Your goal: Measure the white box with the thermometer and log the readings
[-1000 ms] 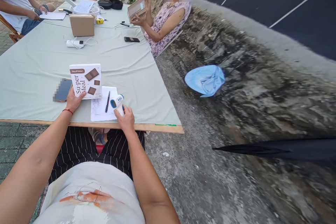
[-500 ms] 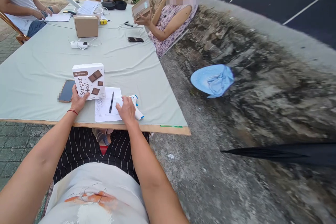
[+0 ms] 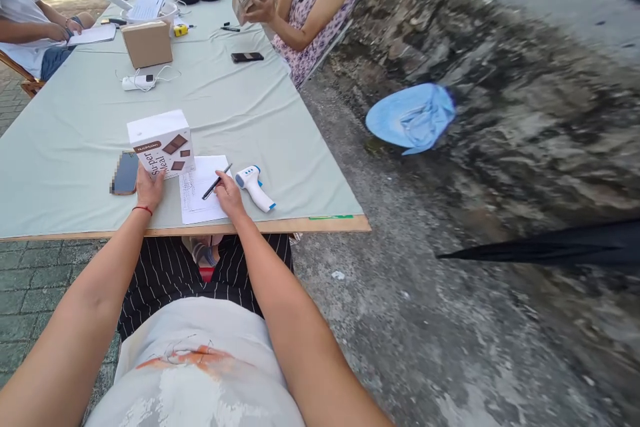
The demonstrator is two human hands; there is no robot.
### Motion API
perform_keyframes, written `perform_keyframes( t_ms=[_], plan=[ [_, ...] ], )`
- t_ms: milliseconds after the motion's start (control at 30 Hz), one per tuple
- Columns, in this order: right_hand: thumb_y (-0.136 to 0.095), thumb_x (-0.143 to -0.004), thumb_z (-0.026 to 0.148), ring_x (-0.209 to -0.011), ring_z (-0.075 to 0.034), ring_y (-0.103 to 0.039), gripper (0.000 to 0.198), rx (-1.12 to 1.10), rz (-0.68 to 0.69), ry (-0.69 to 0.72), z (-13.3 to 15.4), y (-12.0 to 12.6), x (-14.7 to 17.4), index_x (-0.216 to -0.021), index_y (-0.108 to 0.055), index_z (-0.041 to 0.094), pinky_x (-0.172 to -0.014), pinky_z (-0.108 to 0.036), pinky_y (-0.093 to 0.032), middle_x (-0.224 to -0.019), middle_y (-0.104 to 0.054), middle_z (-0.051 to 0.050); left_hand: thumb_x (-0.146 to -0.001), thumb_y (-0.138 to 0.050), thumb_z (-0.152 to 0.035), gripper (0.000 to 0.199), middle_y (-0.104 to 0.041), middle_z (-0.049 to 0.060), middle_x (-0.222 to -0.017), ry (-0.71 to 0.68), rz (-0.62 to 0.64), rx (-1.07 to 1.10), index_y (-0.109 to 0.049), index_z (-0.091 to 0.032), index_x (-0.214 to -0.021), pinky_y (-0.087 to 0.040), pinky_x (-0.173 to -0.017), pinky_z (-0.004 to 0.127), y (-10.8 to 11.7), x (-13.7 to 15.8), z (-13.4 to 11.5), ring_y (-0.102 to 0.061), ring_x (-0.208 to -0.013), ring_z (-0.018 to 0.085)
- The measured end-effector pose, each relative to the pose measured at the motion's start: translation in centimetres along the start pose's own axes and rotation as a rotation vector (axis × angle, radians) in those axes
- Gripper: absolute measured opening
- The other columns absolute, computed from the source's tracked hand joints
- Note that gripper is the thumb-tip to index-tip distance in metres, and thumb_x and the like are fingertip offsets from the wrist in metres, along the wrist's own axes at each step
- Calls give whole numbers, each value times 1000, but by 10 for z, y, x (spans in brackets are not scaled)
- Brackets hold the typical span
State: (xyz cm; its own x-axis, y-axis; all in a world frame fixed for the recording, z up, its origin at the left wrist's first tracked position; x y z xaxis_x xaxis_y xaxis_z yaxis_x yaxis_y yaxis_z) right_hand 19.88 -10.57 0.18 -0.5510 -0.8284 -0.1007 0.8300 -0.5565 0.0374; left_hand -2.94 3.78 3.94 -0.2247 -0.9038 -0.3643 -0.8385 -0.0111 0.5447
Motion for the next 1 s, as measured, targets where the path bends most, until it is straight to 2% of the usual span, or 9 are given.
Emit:
perform_keyframes(
  t_ms=[100, 200, 267, 367, 467, 567, 667, 767, 1000],
  plan=[
    [-67, -68, 33, -72, -14, -50, 38, -85, -10, 2, 0, 2, 12, -104, -60, 22, -77, -29, -45, -76, -52, 5, -78, -65, -28, 91, -27, 24, -158, 89, -57, -45, -13, -14, -151, -20, -124, 54, 0, 19, -4, -24, -150, 34],
    [-67, -74, 47, -64, -12, -45, 29, -85, 11, 18, 9, 0, 20, -88, -60, 22, -70, -27, -42, -65, -46, 7, -75, -68, -30, 101, -22, 27, -159, 158, -82, -147, -5, -14, -152, -12, -122, 60, -4, 52, -18, -22, -150, 39],
    [-58, -81, 55, -63, -12, -47, 35, -139, 40, 30, 17, -3, 23, -91, -64, 22, -69, -27, -42, -62, -49, 6, -76, -69, -36, 97, -29, 26, -157, 135, -44, -222, -10, -16, -150, -8, -121, 63, -10, 71, -33, -28, -147, 40],
    [-55, -81, 60, -67, -13, -54, 46, -289, 38, -16, 18, -6, 26, -104, -67, 22, -70, -29, -45, -70, -60, 3, -78, -68, -41, 74, -42, 25, -146, 114, -19, -287, -32, -16, -137, -9, -120, 63, -13, 86, -46, -34, -143, 40],
    [-63, -74, 53, -66, -13, -56, 39, -284, 12, -74, 12, -11, 27, -96, -68, 22, -70, -30, -46, -70, -62, 3, -78, -69, -44, 51, -49, 23, -135, 85, 19, -317, -46, -18, -116, -11, -118, 66, -17, 86, -50, -41, -135, 41],
    [-69, -67, 41, -56, -12, -49, 25, -187, 1, -102, 7, -16, 29, -82, -63, 22, -61, -28, -42, -56, -55, 7, -75, -72, -44, 46, -51, 22, -130, 59, 41, -351, -50, -19, -108, -10, -116, 69, -21, 83, -48, -46, -128, 42],
    [-64, -70, 42, -49, -12, -44, 20, -154, -33, -119, 4, -17, 30, -72, -56, 23, -55, -27, -38, -48, -48, 8, -71, -75, -42, 48, -53, 21, -127, 30, 38, -370, -51, -19, -107, -9, -116, 70, -25, 82, -47, -46, -126, 43],
    [-59, -74, 43, -51, -12, -47, 20, -125, -25, -84, 7, -18, 31, -71, -54, 24, -58, -28, -40, -50, -51, 6, -70, -75, -41, 49, -55, 20, -126, 22, 55, -358, -51, -19, -107, -7, -116, 70, -28, 83, -47, -45, -126, 44],
    [-61, -65, 34, -62, -14, -50, 11, 80, -39, -32, 11, -20, 31, -69, -59, 23, -65, -29, -44, -62, -59, 3, -72, -74, -42, 52, -55, 22, -126, 41, 87, -358, -52, -17, -112, -4, -116, 70, -28, 85, -51, -42, -128, 45]
  ],
)
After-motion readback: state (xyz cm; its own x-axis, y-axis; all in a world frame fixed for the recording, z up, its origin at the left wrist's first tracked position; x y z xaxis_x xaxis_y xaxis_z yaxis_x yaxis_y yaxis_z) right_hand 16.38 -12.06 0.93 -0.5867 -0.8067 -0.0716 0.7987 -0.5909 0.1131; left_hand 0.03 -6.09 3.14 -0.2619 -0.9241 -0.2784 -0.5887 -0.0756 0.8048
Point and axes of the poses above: each hand's wrist, its own x-axis away from the middle knuckle, its own y-axis out of the back of the hand, z = x × y, the point moved 8 cm from there along -x, towards the middle knuckle
